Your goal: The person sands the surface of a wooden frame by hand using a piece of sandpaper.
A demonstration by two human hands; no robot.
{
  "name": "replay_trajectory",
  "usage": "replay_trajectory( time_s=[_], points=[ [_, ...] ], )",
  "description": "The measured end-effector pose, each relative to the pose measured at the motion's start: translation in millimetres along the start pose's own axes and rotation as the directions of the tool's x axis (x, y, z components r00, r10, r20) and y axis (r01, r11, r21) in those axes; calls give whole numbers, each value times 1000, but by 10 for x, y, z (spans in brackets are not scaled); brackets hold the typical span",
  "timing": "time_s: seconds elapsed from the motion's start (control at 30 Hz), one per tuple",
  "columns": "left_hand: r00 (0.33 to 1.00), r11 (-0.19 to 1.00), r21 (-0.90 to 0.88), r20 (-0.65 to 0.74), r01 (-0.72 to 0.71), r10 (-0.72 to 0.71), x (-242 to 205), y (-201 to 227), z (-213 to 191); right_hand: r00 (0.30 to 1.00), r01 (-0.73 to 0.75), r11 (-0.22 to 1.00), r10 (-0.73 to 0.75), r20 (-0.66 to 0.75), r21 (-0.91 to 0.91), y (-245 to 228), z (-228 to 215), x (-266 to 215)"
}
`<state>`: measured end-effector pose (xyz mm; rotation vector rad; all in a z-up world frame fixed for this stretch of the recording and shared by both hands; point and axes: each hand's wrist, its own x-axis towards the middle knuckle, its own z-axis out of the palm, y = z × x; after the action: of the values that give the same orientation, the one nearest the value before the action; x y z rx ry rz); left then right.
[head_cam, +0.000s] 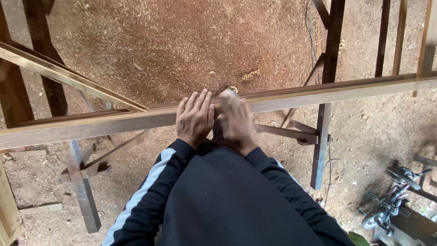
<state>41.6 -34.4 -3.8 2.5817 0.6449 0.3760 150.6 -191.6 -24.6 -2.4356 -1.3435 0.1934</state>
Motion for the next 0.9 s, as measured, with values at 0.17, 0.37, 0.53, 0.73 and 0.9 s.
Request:
replay_trajectory(
  time_s=[0.17, 0.37, 0.53, 0.73, 0.9],
  points=[
    [1000, 1000, 2, 3, -5, 5, -10, -20, -44, 970, -157, 988, 156, 185, -13, 248, -225, -8],
    [1000, 1000, -5, -14, 6, -6, 11, -10, -4, 994, 112, 992, -112, 4, 60, 42, 347, -88],
    [996, 998, -41, 70, 57, -54, -19, -3, 7, 999, -40, 998, 39, -32, -47, 81, 92, 4],
    [995, 987, 154, 90, -51, 37, -94, 38, -61, 999, 37, 993, -41, 36, 113, -169, -4, 40],
    [994, 994, 99, 108, -42, 31, -90, 107, -42, 989, -128, 991, 131, -74, 49, 127, -107, 34]
  ],
)
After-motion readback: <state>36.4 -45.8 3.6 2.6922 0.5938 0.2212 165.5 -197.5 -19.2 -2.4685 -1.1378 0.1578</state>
